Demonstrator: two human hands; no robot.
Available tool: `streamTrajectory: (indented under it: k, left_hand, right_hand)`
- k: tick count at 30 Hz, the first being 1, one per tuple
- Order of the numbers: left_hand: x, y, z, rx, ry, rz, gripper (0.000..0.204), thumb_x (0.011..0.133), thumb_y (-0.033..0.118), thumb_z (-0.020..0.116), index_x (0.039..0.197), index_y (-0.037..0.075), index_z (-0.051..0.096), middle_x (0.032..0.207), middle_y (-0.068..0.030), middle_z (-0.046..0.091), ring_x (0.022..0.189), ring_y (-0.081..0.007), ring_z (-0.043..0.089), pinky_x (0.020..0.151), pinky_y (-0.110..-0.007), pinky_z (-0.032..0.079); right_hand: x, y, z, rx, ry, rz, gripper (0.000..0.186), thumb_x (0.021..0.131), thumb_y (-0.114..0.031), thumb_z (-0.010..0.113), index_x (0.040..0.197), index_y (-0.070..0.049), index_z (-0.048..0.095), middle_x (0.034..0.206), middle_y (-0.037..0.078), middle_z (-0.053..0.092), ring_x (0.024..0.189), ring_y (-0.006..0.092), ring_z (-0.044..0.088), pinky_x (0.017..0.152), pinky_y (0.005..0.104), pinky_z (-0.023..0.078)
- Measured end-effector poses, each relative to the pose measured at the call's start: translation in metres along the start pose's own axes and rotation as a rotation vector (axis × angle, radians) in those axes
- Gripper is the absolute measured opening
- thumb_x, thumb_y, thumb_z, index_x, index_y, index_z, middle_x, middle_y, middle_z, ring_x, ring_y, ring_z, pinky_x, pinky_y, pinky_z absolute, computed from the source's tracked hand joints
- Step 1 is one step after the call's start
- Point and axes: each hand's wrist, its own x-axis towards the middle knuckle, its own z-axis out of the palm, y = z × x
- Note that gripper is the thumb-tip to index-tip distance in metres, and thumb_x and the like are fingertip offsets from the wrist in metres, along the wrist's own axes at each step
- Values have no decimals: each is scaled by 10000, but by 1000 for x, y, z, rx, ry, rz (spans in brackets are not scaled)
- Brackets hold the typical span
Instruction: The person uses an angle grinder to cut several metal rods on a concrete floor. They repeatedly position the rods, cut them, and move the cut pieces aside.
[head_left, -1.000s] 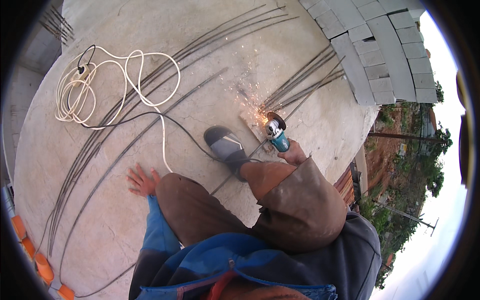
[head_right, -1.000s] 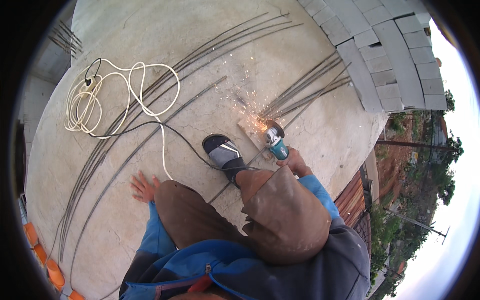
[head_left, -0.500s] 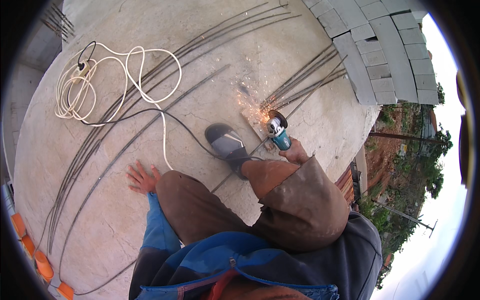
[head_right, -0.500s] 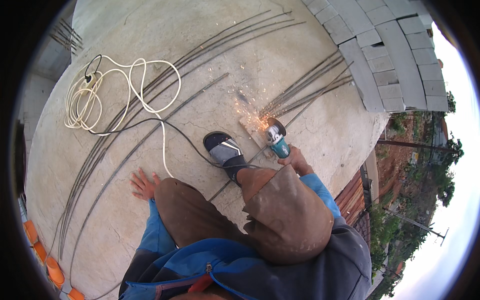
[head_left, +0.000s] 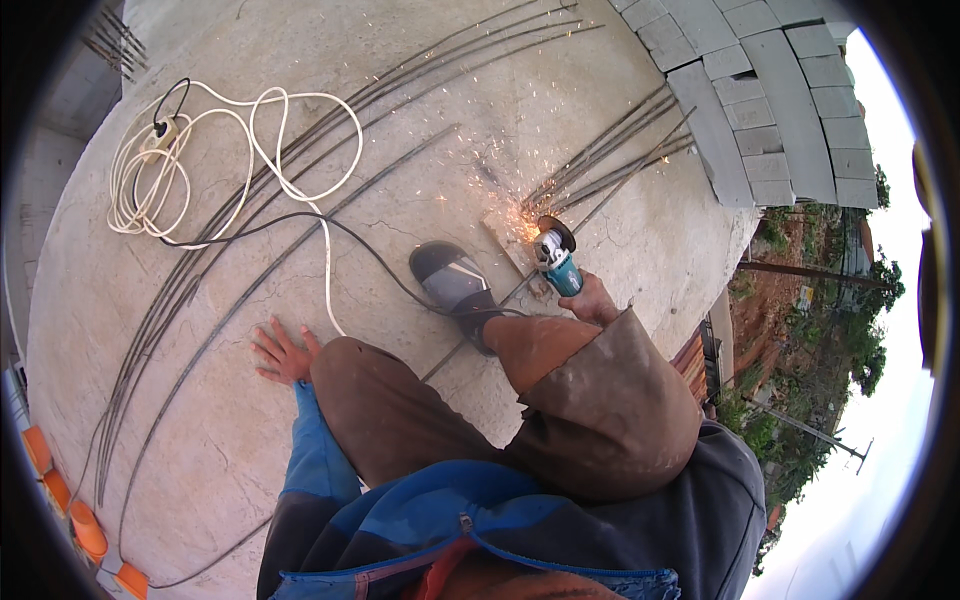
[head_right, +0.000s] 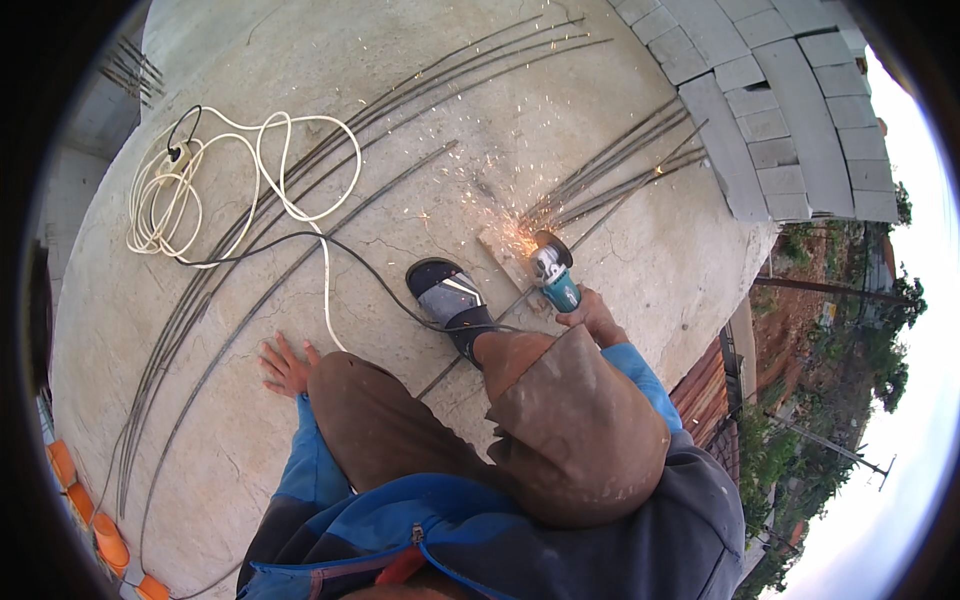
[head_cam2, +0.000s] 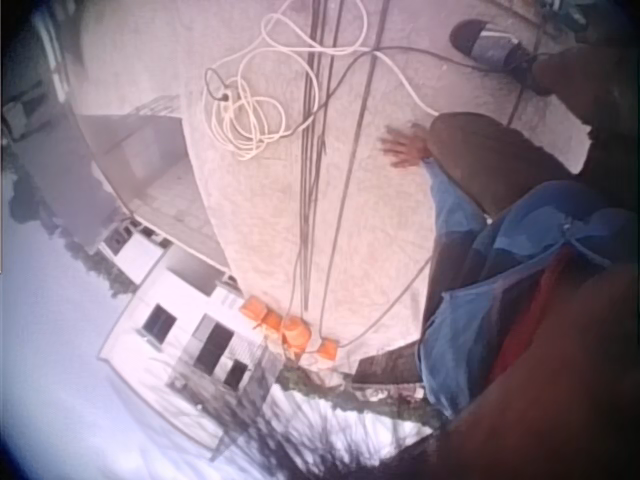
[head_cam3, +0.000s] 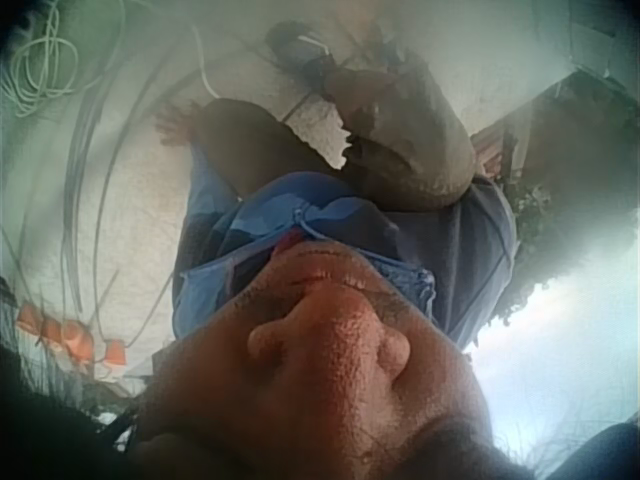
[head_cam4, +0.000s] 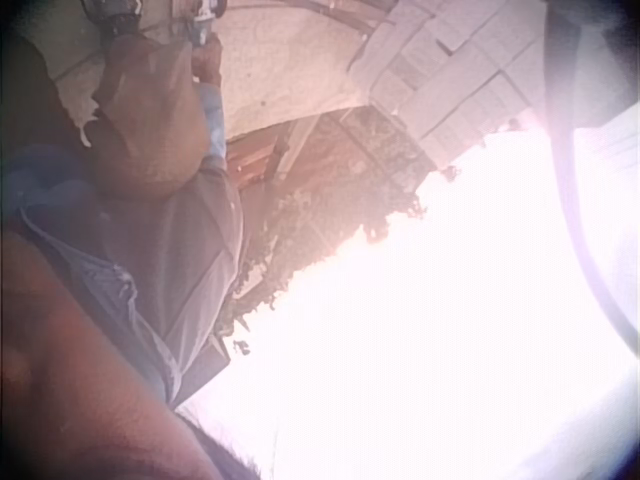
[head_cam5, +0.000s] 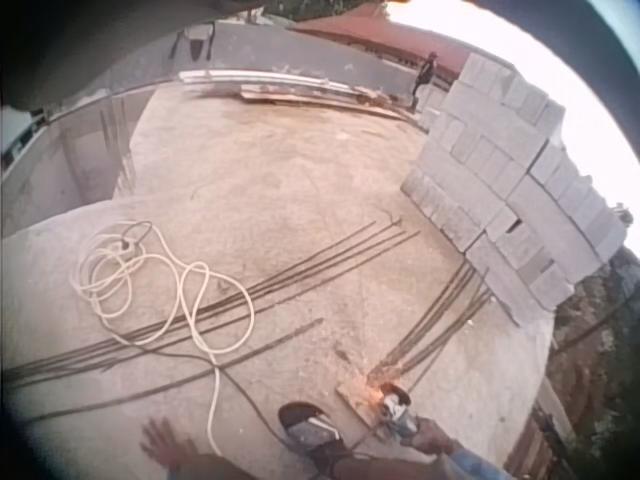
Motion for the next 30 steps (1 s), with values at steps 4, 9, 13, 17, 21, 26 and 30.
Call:
streamTrajectory:
  k: [4,9,13,17,21,26,30]
  left_hand:
    - [0,-4,0,0,-11,-3,831,1011,561,660,1755,357,349,1872,-72,188,1728,-392,84,1304,-779,48]
    - [1,-5,3,-1,5,-7,832,1008,565,663,1753,363,353,1871,-73,197,1728,-391,88,1302,-780,46]
    - [1,-5,4,-8,-5,-12,834,1005,572,662,1752,367,354,1870,-72,200,1727,-391,92,1299,-781,45]
    - [1,-4,6,-10,-3,-10,837,1005,578,659,1754,365,351,1872,-73,193,1728,-392,87,1300,-781,40]
    - [2,-9,6,5,-10,-14,839,1008,587,654,1756,364,347,1873,-75,189,1729,-393,82,1301,-780,35]
    - [2,-6,3,9,-23,-11,847,1004,586,661,1757,362,345,1873,-74,189,1728,-391,84,1303,-776,34]
    - [2,-2,1,3,-28,-15,853,999,578,670,1757,359,346,1873,-74,191,1729,-385,87,1305,-773,36]
  right_hand:
    - [-1,-6,1,-18,-4,-2,677,721,-273,890,1291,25,680,1165,263,775,1101,404,755,1000,475,585]
    - [-1,-7,0,-29,-5,4,686,721,-279,890,1296,29,677,1161,265,776,1091,409,758,992,477,589]
    - [0,-3,1,-25,2,-16,693,720,-283,891,1300,31,678,1160,266,777,1090,408,759,994,475,590]
    - [0,0,1,-38,8,-16,689,719,-287,890,1293,32,682,1152,265,777,1086,407,761,999,471,591]
    - [0,-6,2,-44,6,-17,688,720,-295,888,1289,33,684,1148,266,777,1086,406,762,1000,472,590]
    - [-2,-7,0,-54,-3,-1,686,725,-298,888,1291,28,681,1167,270,775,1100,412,759,1001,479,590]
    - [-2,-4,0,-74,5,14,679,728,-299,887,1289,25,680,1173,271,775,1105,417,756,1002,482,589]
